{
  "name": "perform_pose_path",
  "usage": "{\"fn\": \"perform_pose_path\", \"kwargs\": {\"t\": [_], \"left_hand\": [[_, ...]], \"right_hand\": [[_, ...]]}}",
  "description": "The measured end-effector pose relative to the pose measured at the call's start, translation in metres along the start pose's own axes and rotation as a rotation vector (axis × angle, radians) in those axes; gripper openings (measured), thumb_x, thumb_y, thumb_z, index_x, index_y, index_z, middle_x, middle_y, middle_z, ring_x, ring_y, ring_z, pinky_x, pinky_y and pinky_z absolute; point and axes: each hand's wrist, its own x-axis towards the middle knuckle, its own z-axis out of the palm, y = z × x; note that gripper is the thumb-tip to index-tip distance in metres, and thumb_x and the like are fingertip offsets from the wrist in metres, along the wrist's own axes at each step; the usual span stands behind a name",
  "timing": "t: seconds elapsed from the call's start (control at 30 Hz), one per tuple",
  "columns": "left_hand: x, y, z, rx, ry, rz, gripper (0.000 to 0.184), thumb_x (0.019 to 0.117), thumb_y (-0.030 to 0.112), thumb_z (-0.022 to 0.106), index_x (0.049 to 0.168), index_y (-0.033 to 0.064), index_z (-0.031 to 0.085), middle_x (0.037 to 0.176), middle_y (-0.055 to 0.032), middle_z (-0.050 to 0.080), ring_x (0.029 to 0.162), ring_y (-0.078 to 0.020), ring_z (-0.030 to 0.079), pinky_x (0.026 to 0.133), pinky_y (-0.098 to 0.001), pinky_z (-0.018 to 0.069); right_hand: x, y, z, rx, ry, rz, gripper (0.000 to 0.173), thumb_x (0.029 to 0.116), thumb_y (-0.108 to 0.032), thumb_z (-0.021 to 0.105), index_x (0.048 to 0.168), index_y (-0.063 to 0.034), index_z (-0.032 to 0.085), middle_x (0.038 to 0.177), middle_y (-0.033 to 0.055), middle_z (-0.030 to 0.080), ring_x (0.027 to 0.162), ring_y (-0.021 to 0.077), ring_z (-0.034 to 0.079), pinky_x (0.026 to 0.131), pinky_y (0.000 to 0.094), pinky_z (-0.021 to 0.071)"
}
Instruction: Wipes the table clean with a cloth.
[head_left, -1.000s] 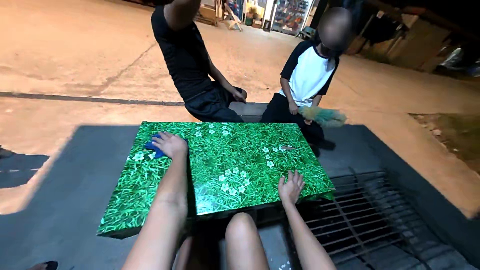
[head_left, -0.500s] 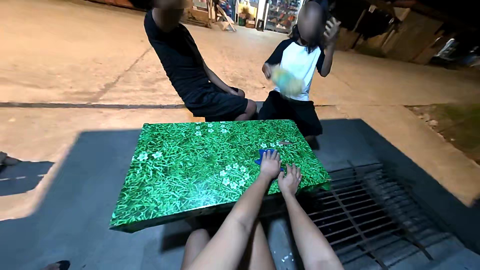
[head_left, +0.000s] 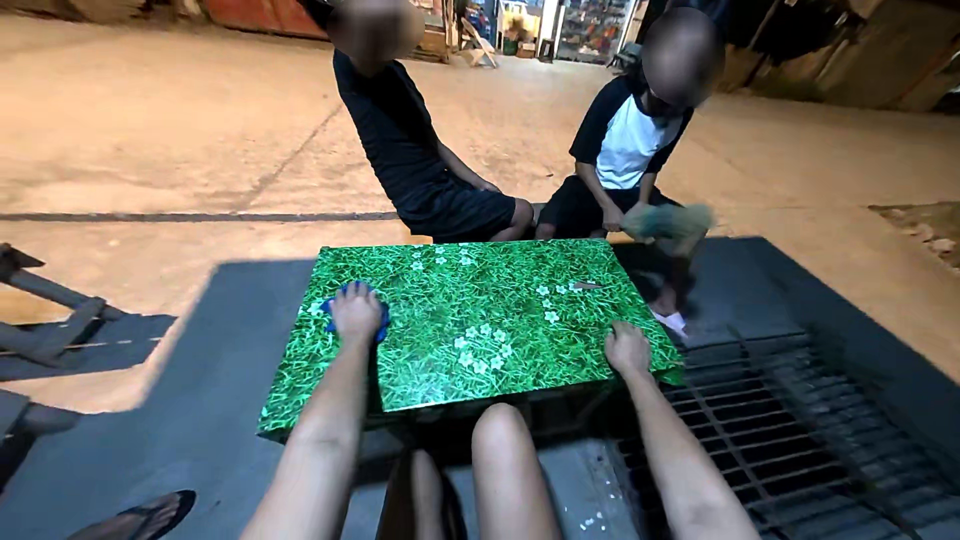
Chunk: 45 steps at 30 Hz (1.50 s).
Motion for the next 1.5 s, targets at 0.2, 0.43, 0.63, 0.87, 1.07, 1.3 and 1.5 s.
{"fn": "perform_pose_path", "kwargs": {"t": [0.2, 0.43, 0.63, 0.87, 1.07, 1.3, 1.5], "left_hand": [[-0.010, 0.024, -0.007, 0.103, 0.024, -0.250, 0.054, 0.1114, 0.033, 0.031, 0.155, 0.0024, 0.042, 0.165, -0.0237, 0.031, 0.153, -0.0467, 0.025, 0.123, -0.0668, 0.0161], [-0.027, 0.143, 0.038, 0.087, -0.024, -0.136, 0.061, 0.1108, 0.035, 0.034, 0.156, -0.0050, 0.034, 0.166, -0.0302, 0.024, 0.153, -0.0508, 0.022, 0.121, -0.0700, 0.0161], [-0.122, 0.318, 0.094, 0.014, -0.269, 0.380, 0.064, 0.1108, 0.039, 0.032, 0.158, -0.0044, 0.032, 0.166, -0.0277, 0.025, 0.154, -0.0504, 0.021, 0.122, -0.0697, 0.0148], [-0.184, 0.377, 0.129, -0.066, -0.499, 0.836, 0.055, 0.1126, 0.036, 0.028, 0.160, 0.0091, 0.036, 0.170, -0.0111, 0.027, 0.157, -0.0375, 0.023, 0.126, -0.0590, 0.0164], [-0.152, 0.286, 0.102, -0.118, -0.516, 1.001, 0.049, 0.1121, 0.032, 0.034, 0.157, 0.0142, 0.044, 0.167, -0.0057, 0.035, 0.156, -0.0310, 0.027, 0.126, -0.0550, 0.0200], [-0.041, 0.097, 0.045, -0.039, -0.203, 0.427, 0.049, 0.1117, 0.032, 0.033, 0.155, 0.0134, 0.047, 0.164, -0.0127, 0.039, 0.154, -0.0368, 0.031, 0.124, -0.0604, 0.0229], [-0.042, 0.070, 0.018, 0.077, -0.068, 0.033, 0.054, 0.1118, 0.030, 0.029, 0.157, 0.0016, 0.037, 0.167, -0.0241, 0.027, 0.154, -0.0474, 0.023, 0.122, -0.0662, 0.0179]], "right_hand": [[0.007, 0.023, 0.037, 0.078, 0.252, 0.244, 0.079, 0.1055, -0.051, 0.042, 0.163, -0.0007, 0.023, 0.170, 0.0260, 0.013, 0.159, 0.0437, 0.008, 0.127, 0.0604, 0.0012], [0.008, 0.019, 0.032, 0.075, 0.205, 0.386, 0.085, 0.1027, -0.059, 0.043, 0.161, 0.0004, 0.026, 0.169, 0.0297, 0.011, 0.158, 0.0473, 0.007, 0.126, 0.0622, 0.0004], [0.008, 0.020, 0.029, 0.096, 0.188, 0.375, 0.082, 0.1040, -0.056, 0.043, 0.161, 0.0005, 0.026, 0.170, 0.0291, 0.008, 0.158, 0.0461, 0.005, 0.126, 0.0623, -0.0012], [0.005, 0.022, 0.036, 0.096, 0.221, 0.358, 0.058, 0.1106, -0.031, 0.026, 0.161, -0.0033, 0.030, 0.171, 0.0224, 0.016, 0.159, 0.0400, 0.012, 0.127, 0.0610, 0.0064], [0.000, 0.023, 0.033, 0.091, 0.211, 0.335, 0.055, 0.1114, -0.027, 0.025, 0.160, -0.0012, 0.030, 0.169, 0.0227, 0.022, 0.158, 0.0408, 0.016, 0.127, 0.0579, 0.0090], [0.004, 0.022, 0.037, 0.091, 0.232, 0.331, 0.056, 0.1103, -0.024, 0.029, 0.160, 0.0008, 0.029, 0.170, 0.0243, 0.014, 0.159, 0.0404, 0.010, 0.128, 0.0568, 0.0050], [0.005, 0.018, 0.037, 0.119, 0.236, 0.381, 0.055, 0.1092, -0.020, 0.029, 0.160, -0.0002, 0.029, 0.171, 0.0229, 0.014, 0.160, 0.0393, 0.009, 0.128, 0.0561, 0.0060]]}}
